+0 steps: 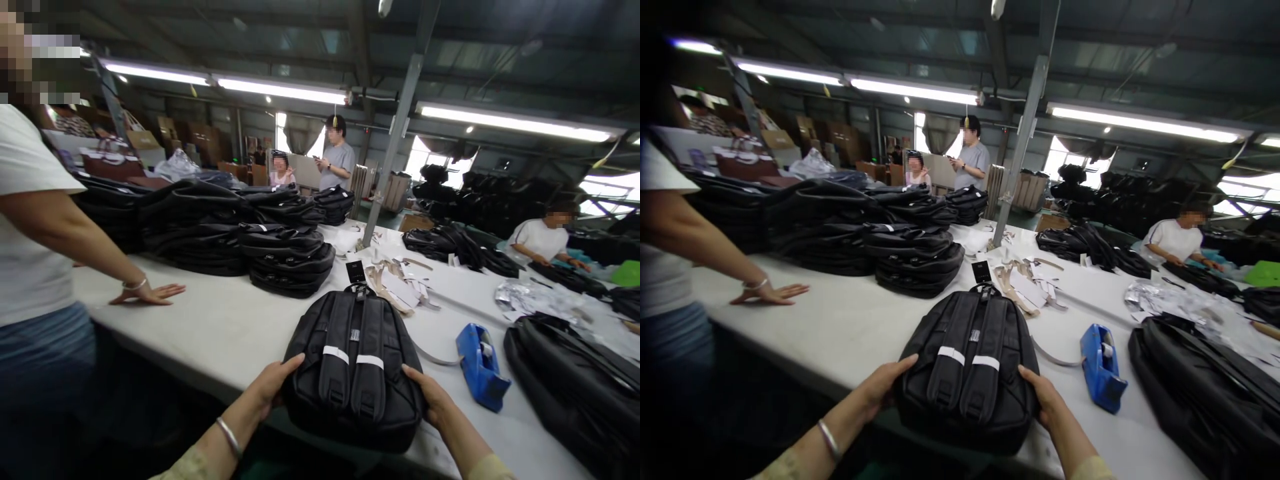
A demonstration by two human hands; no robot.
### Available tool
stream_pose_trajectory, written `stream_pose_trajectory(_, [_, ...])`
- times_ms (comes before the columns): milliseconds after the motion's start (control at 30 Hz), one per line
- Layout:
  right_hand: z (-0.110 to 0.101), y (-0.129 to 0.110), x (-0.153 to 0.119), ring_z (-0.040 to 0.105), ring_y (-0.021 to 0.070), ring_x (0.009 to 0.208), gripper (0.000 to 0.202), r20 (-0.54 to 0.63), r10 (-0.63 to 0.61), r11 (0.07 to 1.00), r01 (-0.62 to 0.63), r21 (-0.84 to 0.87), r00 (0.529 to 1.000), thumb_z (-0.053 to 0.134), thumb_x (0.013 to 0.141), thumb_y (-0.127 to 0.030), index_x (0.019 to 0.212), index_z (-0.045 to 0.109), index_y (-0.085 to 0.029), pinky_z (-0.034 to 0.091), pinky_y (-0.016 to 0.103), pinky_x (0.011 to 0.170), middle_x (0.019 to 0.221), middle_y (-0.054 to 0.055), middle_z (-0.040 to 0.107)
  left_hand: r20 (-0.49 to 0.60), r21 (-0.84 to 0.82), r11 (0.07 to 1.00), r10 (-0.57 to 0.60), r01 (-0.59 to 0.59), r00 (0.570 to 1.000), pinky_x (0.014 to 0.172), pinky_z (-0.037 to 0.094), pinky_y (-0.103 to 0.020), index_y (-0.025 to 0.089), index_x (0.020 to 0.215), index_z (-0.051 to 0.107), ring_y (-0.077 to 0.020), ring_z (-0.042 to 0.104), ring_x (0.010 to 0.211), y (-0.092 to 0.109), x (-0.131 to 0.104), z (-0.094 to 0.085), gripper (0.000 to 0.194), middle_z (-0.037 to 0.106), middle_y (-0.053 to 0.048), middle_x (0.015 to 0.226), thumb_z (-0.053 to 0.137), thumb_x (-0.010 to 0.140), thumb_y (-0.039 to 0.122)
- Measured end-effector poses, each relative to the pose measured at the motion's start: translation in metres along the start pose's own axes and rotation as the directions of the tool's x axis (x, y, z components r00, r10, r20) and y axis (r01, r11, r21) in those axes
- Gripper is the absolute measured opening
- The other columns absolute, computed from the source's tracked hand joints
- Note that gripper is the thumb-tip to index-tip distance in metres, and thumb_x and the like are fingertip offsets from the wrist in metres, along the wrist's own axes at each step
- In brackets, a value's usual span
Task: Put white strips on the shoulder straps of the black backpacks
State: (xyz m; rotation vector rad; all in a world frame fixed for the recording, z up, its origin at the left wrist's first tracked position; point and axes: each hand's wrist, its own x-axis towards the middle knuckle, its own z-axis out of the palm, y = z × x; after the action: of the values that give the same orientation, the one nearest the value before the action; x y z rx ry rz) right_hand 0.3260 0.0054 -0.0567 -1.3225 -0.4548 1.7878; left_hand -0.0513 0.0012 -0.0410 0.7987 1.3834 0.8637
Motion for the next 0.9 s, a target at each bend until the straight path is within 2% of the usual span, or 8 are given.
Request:
stream_pose_trajectory(100, [0.005,-0.007,-0.006,0.075,0.0268,0.09,0.028,-0.024,0.037,0.999,-0.037,0.017,0.999,0.069,0.081,-0.028,0.098,0.07,-0.006,0.058,0.037,0.093,0.092,0.018,0.077,0.189,-0.155,0.984,-0.057,0.087,0.98,0.081,0.059,-0.041,0.01,0.098,0.07,-0.0334,0.072,0.092,0.018,-0.002,-0.001,0.062,0.076,-0.017,0.093,0.075,0.065,0.063])
stream_pose_trajectory(200, [0.006,-0.009,-0.01,0.075,0.0263,0.088,0.025,-0.014,0.05,0.999,-0.05,0.013,0.999,0.069,0.08,-0.025,0.096,0.07,-0.006,0.058,0.037,0.093,0.092,0.017,0.077,0.294,-0.26,0.965,0.04,0.039,0.955,0.095,0.054,-0.041,0.01,0.103,0.071,-0.0325,0.07,0.101,0.026,-0.001,0.0,0.055,0.075,-0.018,0.103,0.079,0.068,0.051])
stream_pose_trajectory(300, [0.005,-0.004,-0.011,0.075,0.0282,0.088,0.026,-0.018,0.015,0.998,-0.016,-0.057,1.0,0.072,0.075,-0.026,0.093,0.071,-0.008,0.059,0.037,0.091,0.09,0.017,0.077,0.251,-0.254,0.967,0.089,-0.023,0.964,0.1,0.052,-0.042,0.008,0.104,0.071,-0.0331,0.069,0.103,0.02,0.002,0.001,0.052,0.076,-0.018,0.102,0.081,0.067,0.044])
stream_pose_trajectory(433, [-0.002,0.007,-0.005,0.073,0.0339,0.097,0.04,0.034,-0.18,0.977,0.183,-0.108,0.983,0.079,0.061,-0.028,0.097,0.073,-0.012,0.056,0.043,0.096,0.096,0.016,0.077,0.16,-0.223,0.961,0.201,-0.163,0.966,0.097,0.053,-0.045,0.008,0.106,0.071,-0.0346,0.069,0.103,0.008,0.009,0.0,0.05,0.076,-0.016,0.1,0.08,0.067,0.039])
stream_pose_trajectory(533, [-0.011,0.008,0.005,0.068,0.0385,0.109,0.056,0.025,-0.273,0.955,0.274,-0.113,0.962,0.084,0.053,-0.037,0.104,0.074,-0.017,0.051,0.049,0.101,0.104,0.016,0.075,0.099,-0.197,0.948,0.273,-0.25,0.957,0.094,0.054,-0.047,0.011,0.111,0.07,-0.0358,0.068,0.104,0.015,0.015,0.0,0.054,0.076,-0.014,0.103,0.081,0.067,0.041])
stream_pose_trajectory(700, [-0.002,-0.042,0.007,0.064,0.0413,0.115,0.075,-0.112,-0.329,0.932,0.304,-0.197,0.938,0.088,0.048,-0.042,0.118,0.072,-0.021,0.049,0.052,0.102,0.111,0.019,0.073,0.096,-0.133,0.941,0.324,-0.311,0.941,0.093,0.054,-0.045,0.012,0.119,0.066,-0.0342,0.068,0.103,0.082,0.028,0.001,0.059,0.074,-0.013,0.111,0.082,0.07,0.042])
stream_pose_trajectory(800, [0.04,-0.1,0.001,0.065,0.0406,0.114,0.075,-0.096,-0.366,0.919,0.343,-0.194,0.926,0.085,0.06,-0.045,0.126,0.067,-0.014,0.046,0.055,0.104,0.115,0.019,0.072,0.088,-0.121,0.934,0.348,-0.336,0.933,0.093,0.055,-0.044,0.012,0.12,0.064,-0.0337,0.067,0.105,0.144,0.041,-0.009,0.06,0.073,-0.014,0.113,0.083,0.07,0.039])
stream_pose_trajectory(900, [0.106,-0.16,0.006,0.065,0.0392,0.113,0.07,-0.009,-0.398,0.904,0.39,-0.176,0.918,0.086,0.062,-0.042,0.123,0.067,-0.013,0.046,0.055,0.104,0.117,0.018,0.071,0.015,-0.13,0.925,0.362,-0.357,0.932,0.086,0.057,-0.041,0.011,0.117,0.063,-0.0315,0.069,0.098,0.208,0.055,-0.035,0.058,0.074,-0.014,0.109,0.084,0.069,0.037])
